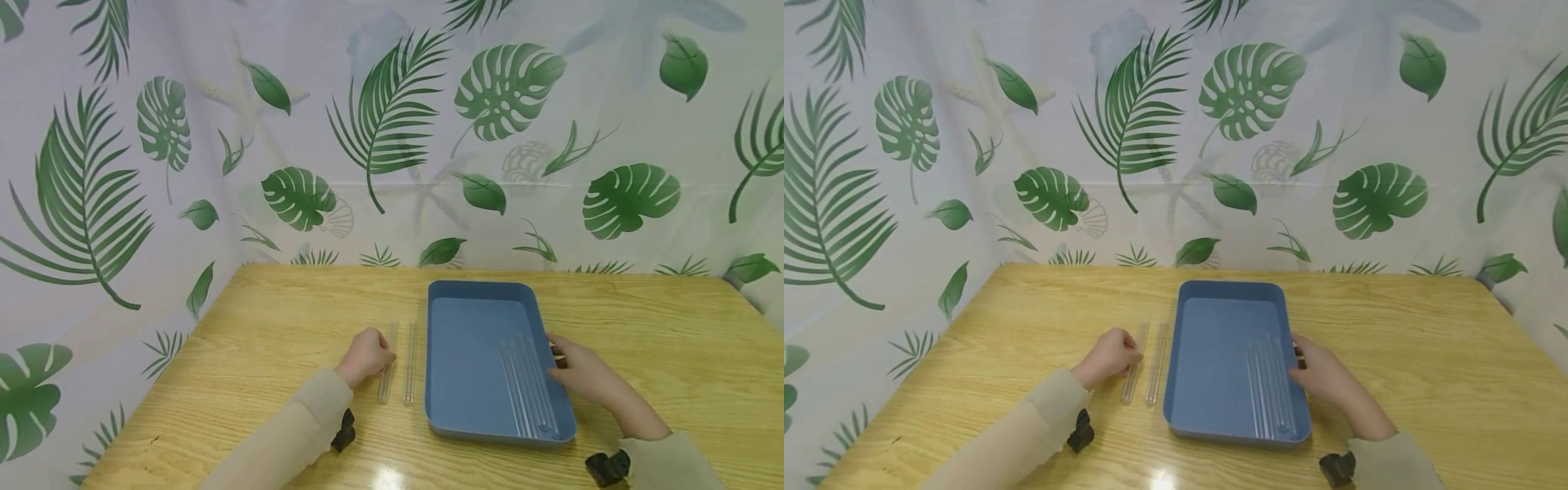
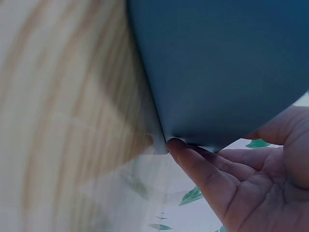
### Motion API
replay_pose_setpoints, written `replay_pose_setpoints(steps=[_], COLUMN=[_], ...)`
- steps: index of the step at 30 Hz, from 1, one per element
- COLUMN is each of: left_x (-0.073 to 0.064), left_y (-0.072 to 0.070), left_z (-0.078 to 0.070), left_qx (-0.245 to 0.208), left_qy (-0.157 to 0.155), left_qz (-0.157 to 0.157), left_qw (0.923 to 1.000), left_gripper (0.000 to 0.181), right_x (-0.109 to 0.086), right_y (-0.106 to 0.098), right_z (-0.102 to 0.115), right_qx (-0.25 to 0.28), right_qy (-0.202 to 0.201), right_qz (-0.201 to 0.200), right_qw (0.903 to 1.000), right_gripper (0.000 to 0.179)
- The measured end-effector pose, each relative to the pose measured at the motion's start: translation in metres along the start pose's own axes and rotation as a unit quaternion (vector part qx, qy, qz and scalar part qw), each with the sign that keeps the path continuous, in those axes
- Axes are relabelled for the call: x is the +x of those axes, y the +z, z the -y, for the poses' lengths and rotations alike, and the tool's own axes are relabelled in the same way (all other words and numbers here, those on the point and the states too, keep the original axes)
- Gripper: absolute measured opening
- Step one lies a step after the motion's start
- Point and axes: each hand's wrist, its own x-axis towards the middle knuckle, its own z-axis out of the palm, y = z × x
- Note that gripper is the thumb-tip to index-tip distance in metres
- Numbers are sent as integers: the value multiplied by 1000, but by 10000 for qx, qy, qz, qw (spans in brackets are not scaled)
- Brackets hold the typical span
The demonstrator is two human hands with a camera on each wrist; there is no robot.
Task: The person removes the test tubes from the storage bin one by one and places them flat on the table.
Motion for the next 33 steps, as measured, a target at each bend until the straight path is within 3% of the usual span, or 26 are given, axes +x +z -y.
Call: replay_pose_setpoints(steps=[5,14,21,33], left_x=[0,0,0,-1], left_y=[0,1,2,3], left_z=[-2,-4,-3,-3], left_qx=[29,18,12,-30], left_qy=[-7,48,19,-34], left_qz=[-30,-62,-110,-100], left_qw=[10000,10000,9999,9999], left_gripper=[12,25,15,14], right_x=[0,1,1,-1], right_y=[0,1,3,3], right_z=[-1,-2,-4,-4], right_qx=[11,-25,-34,28], right_qy=[15,18,-38,-84], right_qz=[-13,-25,-90,-100], right_qw=[10000,10000,9999,9999], right_gripper=[56,56,55,56])
